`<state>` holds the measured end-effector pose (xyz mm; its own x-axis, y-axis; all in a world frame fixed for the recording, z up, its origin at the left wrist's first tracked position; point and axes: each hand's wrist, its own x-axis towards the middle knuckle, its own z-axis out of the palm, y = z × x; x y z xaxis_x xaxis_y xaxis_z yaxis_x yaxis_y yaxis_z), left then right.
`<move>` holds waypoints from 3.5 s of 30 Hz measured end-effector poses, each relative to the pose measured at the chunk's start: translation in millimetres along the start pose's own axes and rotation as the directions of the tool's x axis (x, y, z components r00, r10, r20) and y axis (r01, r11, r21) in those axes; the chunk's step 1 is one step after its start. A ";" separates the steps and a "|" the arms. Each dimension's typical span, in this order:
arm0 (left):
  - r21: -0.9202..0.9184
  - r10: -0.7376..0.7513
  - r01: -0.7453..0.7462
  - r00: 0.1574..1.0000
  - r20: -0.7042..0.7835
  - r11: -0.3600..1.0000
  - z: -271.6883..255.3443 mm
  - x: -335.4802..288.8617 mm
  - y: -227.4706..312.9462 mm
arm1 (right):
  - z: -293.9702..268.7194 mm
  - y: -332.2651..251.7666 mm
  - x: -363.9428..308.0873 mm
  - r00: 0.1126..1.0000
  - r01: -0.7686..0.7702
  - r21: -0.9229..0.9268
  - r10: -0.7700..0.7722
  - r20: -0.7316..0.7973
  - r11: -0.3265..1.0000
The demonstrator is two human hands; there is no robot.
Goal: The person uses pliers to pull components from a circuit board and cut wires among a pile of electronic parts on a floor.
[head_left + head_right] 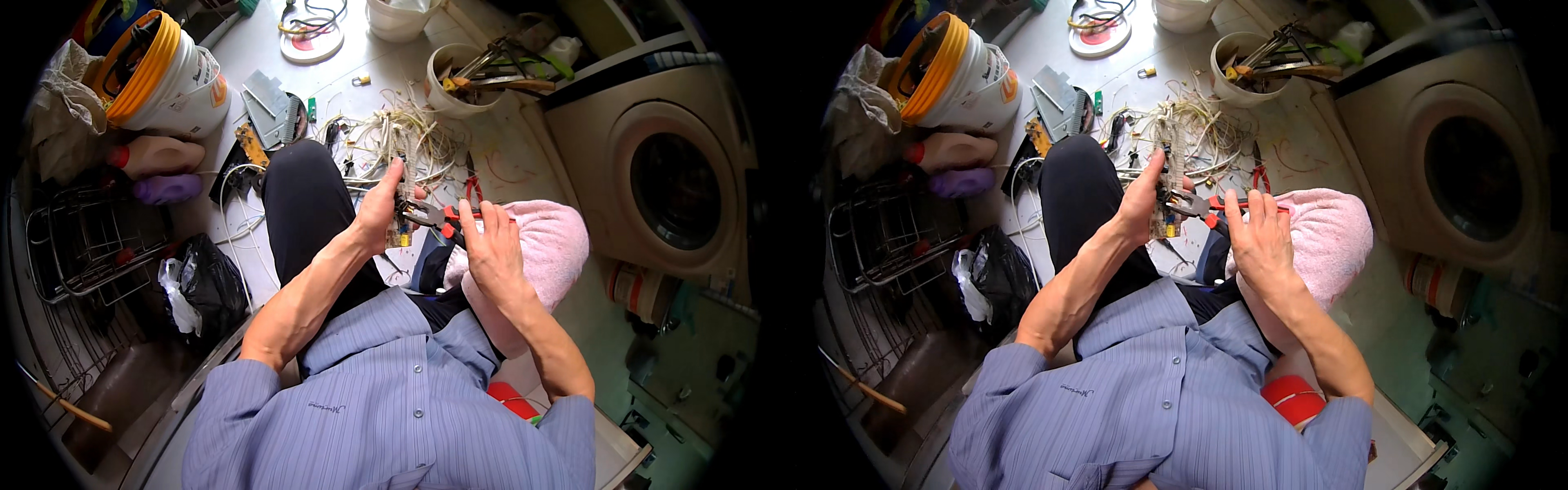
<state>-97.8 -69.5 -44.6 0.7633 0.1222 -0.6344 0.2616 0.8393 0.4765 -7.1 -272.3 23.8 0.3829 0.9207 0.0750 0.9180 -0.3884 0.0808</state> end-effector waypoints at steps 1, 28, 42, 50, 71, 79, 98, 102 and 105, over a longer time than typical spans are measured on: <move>-0.014 -0.033 0.033 0.999 0.025 0.999 -2.2 -0.4 1.0 | -0.7 0.8 2.0 1.000 0.010 -0.007 -0.010 -0.003 1.000; -0.159 0.064 -0.011 0.943 0.326 0.987 4.2 1.5 8.7 | -7.8 22.8 10.1 0.697 -0.657 0.710 -0.157 0.700 0.253; -0.505 0.096 0.200 0.860 0.501 0.839 -4.6 7.5 5.8 | -22.0 33.3 -5.2 0.726 -0.686 0.665 -0.326 0.605 -0.295; -0.514 0.189 0.099 0.857 0.479 0.852 -10.3 9.1 13.2 | -21.4 34.0 -2.5 0.722 -0.692 0.648 -0.304 0.621 -0.319; -0.463 0.218 -0.141 0.969 0.116 0.875 -36.9 18.6 34.2 | -4.4 34.3 12.5 0.573 -0.809 0.579 -0.344 0.744 -0.095; -0.432 0.282 -0.241 0.959 0.032 0.869 -56.9 20.8 45.4 | 104.0 4.3 29.1 0.318 -0.759 0.268 -0.022 0.948 0.593; -0.468 0.338 -0.287 0.941 0.026 0.836 -53.6 18.8 49.3 | 95.0 40.0 45.2 0.397 -0.888 0.387 -0.011 0.918 0.250; -0.503 0.341 -0.226 0.929 0.147 0.834 -42.8 18.3 50.9 | 22.8 55.1 59.4 0.576 -0.813 0.577 -0.034 0.817 0.074; -0.507 0.332 -0.147 0.896 0.296 0.849 -30.5 9.7 48.5 | -20.8 49.5 56.4 0.727 -0.686 0.715 -0.086 0.681 -0.135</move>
<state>-95.7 -11.5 -46.2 0.9455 0.2311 -0.2296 -0.1895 0.9635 0.1893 57.7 -240.3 52.7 0.2699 0.7291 -0.6290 -0.3125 -0.5515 -0.7734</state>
